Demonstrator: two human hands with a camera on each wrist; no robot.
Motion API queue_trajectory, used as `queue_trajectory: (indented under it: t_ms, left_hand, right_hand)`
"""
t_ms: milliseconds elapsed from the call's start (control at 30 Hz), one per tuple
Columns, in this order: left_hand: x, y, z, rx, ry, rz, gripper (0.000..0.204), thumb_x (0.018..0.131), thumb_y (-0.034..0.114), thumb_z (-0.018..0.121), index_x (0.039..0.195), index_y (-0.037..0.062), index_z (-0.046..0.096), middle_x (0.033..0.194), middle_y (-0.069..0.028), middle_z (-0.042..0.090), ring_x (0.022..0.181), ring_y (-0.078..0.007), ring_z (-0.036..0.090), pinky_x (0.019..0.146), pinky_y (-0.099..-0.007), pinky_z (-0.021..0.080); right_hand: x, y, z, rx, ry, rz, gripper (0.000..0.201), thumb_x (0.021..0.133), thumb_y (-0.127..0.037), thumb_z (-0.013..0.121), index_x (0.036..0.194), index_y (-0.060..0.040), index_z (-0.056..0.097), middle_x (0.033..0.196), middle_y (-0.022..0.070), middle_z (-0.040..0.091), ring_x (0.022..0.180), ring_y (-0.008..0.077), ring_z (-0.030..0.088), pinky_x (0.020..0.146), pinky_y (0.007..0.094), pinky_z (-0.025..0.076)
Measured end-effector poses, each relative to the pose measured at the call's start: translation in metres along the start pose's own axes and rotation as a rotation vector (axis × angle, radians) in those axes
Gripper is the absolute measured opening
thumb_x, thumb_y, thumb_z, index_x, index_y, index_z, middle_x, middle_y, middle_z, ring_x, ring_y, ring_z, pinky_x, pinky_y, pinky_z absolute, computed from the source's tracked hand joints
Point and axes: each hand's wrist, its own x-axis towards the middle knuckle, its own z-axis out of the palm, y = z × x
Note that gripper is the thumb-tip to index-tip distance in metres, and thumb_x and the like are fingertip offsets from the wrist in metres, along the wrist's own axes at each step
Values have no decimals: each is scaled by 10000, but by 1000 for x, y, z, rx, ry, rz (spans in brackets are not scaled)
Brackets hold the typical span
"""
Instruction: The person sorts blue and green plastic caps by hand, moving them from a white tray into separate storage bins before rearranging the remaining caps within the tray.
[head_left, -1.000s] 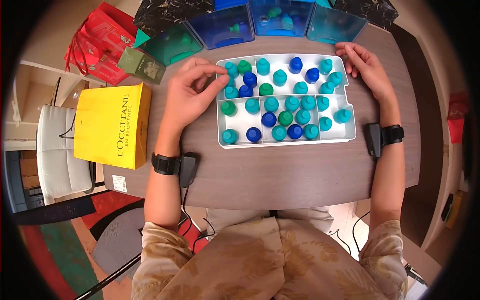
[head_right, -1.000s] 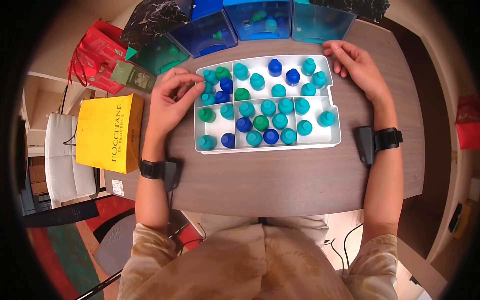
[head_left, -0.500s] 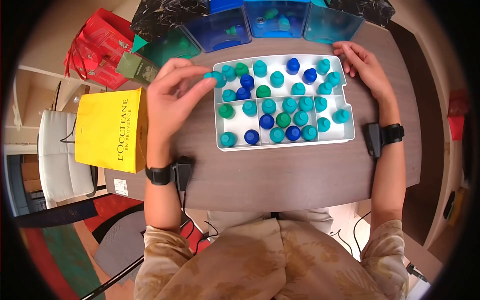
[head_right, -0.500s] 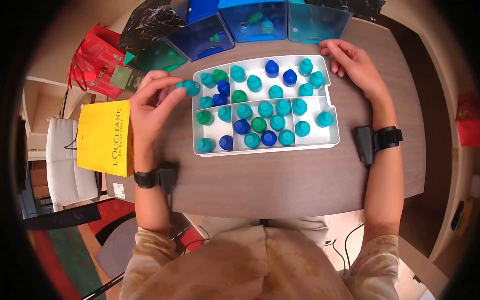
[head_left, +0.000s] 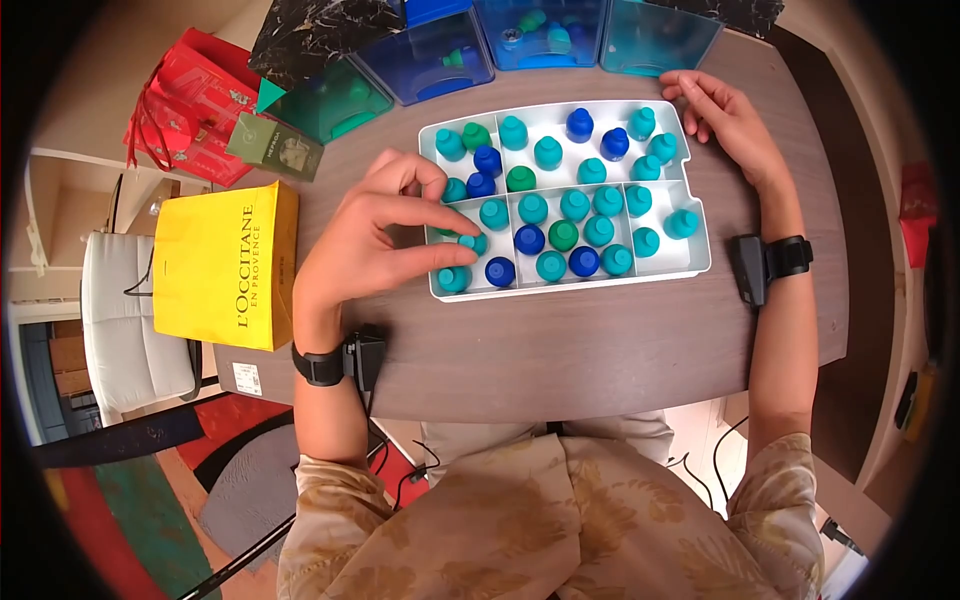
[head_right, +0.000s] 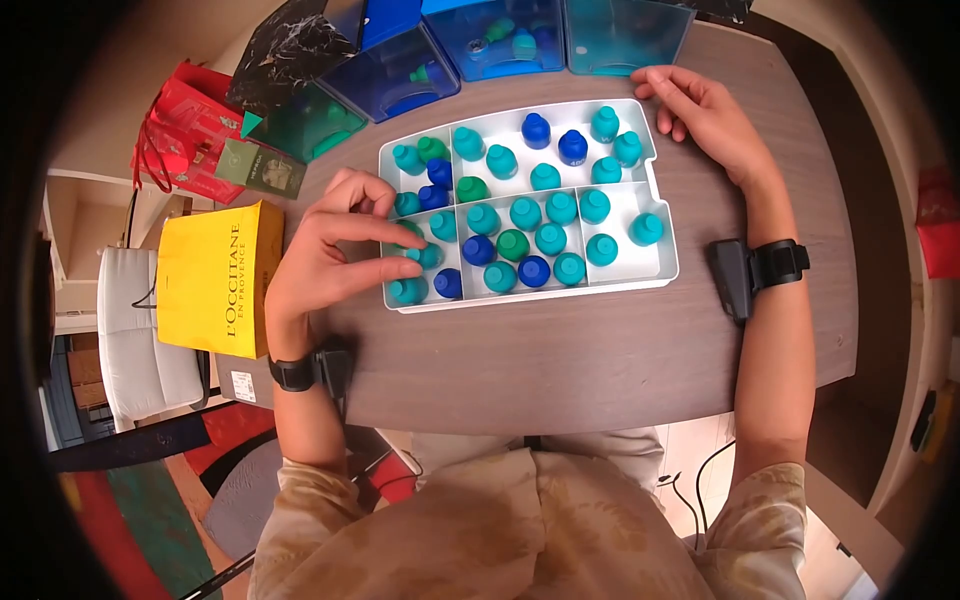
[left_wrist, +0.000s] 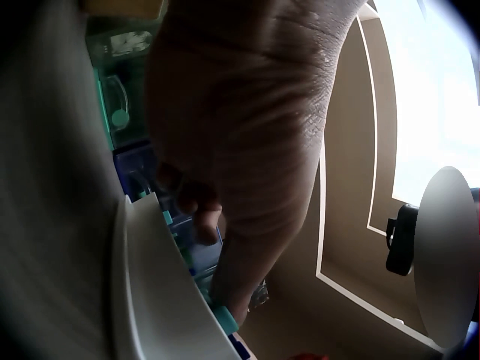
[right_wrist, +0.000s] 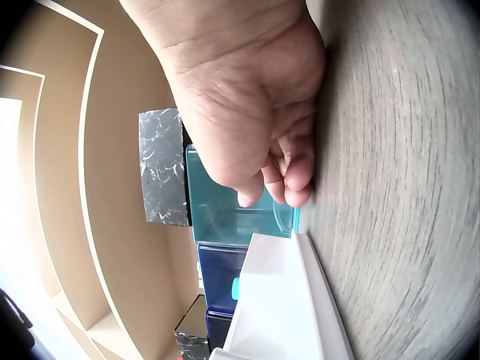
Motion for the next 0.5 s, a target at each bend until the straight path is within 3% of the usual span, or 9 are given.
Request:
queue_trajectory:
  t_ms: [333, 433, 500]
  left_hand:
    - [0, -3, 2, -19, -4, -12, 354, 675, 148, 970, 995, 64, 847, 974, -11, 538, 1003, -200, 508, 878, -335, 422]
    - [0, 1, -3, -57, 59, -21, 313, 737, 183, 944, 1033, 125, 860, 963, -15, 564, 988, -217, 522, 891, -341, 446]
    - [1, -5, -3, -37, 186, -6, 250, 809, 202, 890, 1044, 123, 858, 957, -17, 556, 976, -222, 516, 904, -352, 436]
  right_hand:
    - [-1, 1, 1, 17, -4, 8, 482, 1101, -437, 592, 1329, -27, 704, 1089, -13, 706, 754, 29, 525, 672, 194, 450]
    - [0, -1, 0, 17, -3, 7, 486, 1100, -437, 593, 1334, -26, 702, 1086, -13, 706, 754, 30, 526, 672, 195, 450]
    - [1, 1, -1, 18, -5, 10, 489, 1099, -439, 594, 1337, -26, 701, 1086, -12, 706, 754, 31, 527, 673, 196, 450]
